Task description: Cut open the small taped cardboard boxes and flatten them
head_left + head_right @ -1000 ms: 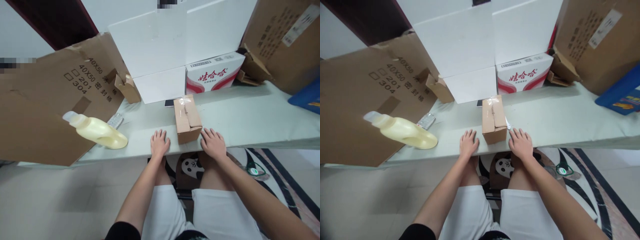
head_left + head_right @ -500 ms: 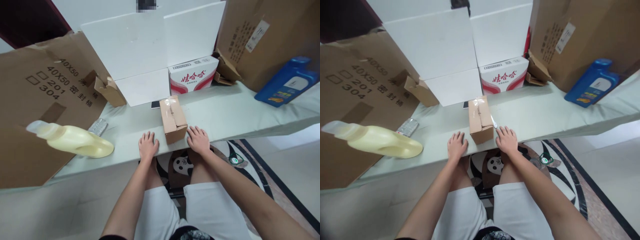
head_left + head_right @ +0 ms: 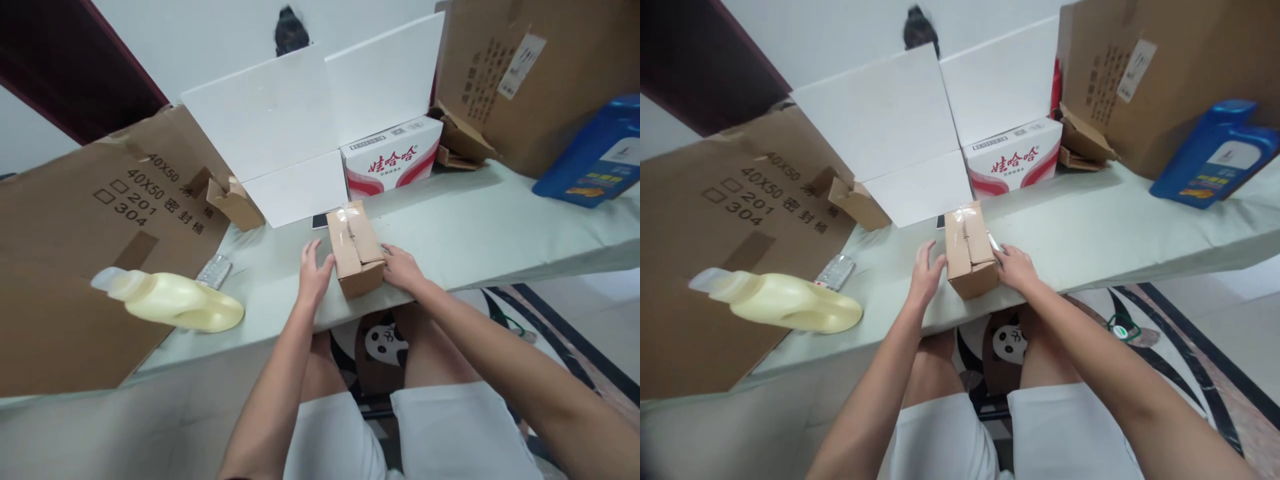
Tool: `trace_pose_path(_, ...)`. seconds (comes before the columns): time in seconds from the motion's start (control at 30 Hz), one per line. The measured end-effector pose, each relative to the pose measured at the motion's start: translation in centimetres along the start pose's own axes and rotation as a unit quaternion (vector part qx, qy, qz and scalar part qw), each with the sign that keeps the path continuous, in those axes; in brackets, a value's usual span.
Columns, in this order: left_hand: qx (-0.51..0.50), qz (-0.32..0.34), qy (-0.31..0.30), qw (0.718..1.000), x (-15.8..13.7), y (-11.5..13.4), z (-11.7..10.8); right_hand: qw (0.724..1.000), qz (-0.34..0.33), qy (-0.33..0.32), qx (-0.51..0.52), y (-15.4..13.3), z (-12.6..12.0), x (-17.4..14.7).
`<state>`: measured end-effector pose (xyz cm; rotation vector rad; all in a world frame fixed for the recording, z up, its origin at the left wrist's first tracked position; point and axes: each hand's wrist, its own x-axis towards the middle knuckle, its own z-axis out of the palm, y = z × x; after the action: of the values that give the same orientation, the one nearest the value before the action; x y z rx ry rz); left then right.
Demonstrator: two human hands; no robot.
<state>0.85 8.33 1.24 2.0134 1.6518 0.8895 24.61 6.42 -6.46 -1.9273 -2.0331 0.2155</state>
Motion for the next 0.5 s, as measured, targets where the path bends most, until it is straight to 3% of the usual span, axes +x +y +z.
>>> trace_pose_path(0.07,-0.025,0.125,0.007,0.992,1.6,3.3,0.3,1.000,-0.009,-0.008,0.000,-0.5,0.5,0.3)
trace_pose_path(0.13,0.007,0.190,-0.011,0.982,2.7,5.8,1.0,1.000,-0.012,0.001,0.000,-0.7,0.9,0.0)
trace_pose_path(0.23,0.069,0.161,-0.056,0.983,3.5,7.3,2.2,1.000,-0.006,0.027,0.004,-0.6,1.0,-0.7)
trace_pose_path(0.33,0.091,0.129,-0.066,0.985,3.5,6.7,3.0,0.998,0.022,0.051,0.011,-0.4,0.9,-0.8)
trace_pose_path(0.5,0.110,0.118,-0.073,0.984,3.2,6.4,2.3,0.994,0.070,0.082,0.024,-0.4,0.9,-0.4)
